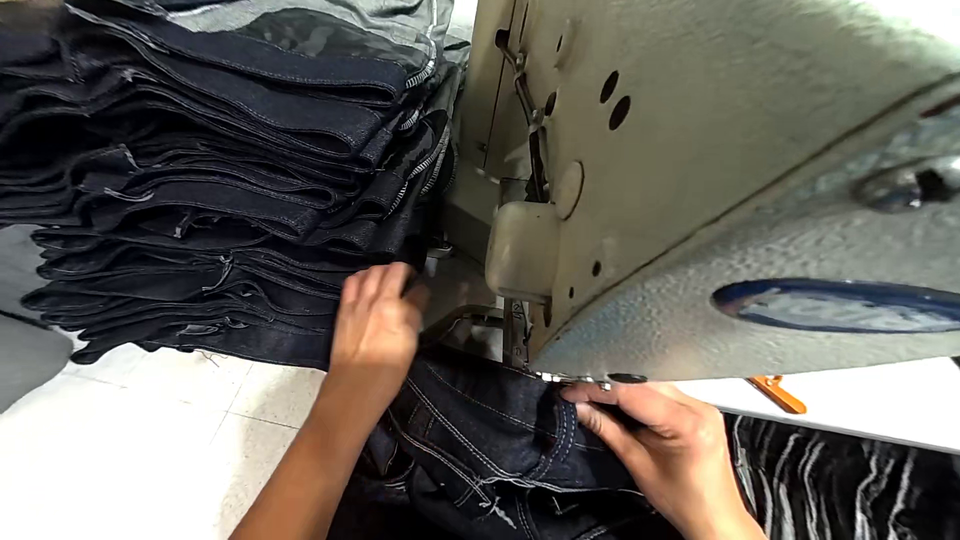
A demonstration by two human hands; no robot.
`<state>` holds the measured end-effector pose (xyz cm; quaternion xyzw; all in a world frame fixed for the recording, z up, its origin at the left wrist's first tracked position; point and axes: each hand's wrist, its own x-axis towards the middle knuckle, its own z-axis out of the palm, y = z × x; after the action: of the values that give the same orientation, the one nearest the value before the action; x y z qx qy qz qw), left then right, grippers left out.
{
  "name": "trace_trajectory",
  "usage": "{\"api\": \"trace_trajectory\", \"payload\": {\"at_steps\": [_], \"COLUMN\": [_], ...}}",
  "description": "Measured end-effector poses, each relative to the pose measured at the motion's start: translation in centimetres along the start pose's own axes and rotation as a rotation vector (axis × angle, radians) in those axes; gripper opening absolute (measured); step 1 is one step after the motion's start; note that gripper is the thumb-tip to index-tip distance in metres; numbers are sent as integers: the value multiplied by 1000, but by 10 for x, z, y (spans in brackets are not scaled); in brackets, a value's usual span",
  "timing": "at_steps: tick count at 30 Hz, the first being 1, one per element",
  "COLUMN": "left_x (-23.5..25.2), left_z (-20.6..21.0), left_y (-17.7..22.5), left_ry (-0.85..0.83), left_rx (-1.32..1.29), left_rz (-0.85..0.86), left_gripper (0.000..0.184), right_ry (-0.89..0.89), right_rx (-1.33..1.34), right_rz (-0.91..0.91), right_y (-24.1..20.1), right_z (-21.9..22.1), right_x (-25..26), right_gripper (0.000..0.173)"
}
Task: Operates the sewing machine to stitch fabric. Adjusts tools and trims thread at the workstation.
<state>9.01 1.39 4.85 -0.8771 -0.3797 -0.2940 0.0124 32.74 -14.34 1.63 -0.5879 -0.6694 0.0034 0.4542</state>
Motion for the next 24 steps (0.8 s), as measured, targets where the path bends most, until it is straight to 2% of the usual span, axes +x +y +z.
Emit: {"api": "trace_trajectory", "payload": {"at_steps": [2,4,6,8,9,12,15,18,21,23,24], "left_x": [-9,-26,-46,-58,-62,-66,-63,-59,-53,-52,-55], "left_z": [-14,-27,-36,-40,-36,-21,-15,-15,-18,-17,-15], "left_y": [1,22,58,89,98,109,113,116,115,110,107], "left_ry": [7,-3,-105,-381,-459,-428,-372,-385,-454,-510,-491], "left_rx": [92,13,-306,-833,-1026,-1280,-1295,-1299,-1321,-1230,-1104], "left_rz": [-63,-75,-119,-245,-323,-537,-623,-708,-788,-680,-548], "left_gripper": [14,20,27,35,34,17,11,6,21,25,26], "right_ry": [12,35,56,50,38,18,64,88,-8,-62,-80], "right_rx": [10,14,8,-27,-51,-103,-139,-191,-301,-323,-320], "right_rz": [16,27,15,-45,-84,-183,-213,-251,-262,-246,-235], "right_y": [-1,-3,-4,-5,-5,-3,-3,-5,-11,-12,-12], "right_z": [1,2,4,2,1,-1,5,10,2,-4,-6], "right_x": [-2,-4,-6,-6,-6,-6,-5,-8,-10,-10,-9], "right_gripper": [16,15,14,13,13,14,13,16,26,30,31]}}
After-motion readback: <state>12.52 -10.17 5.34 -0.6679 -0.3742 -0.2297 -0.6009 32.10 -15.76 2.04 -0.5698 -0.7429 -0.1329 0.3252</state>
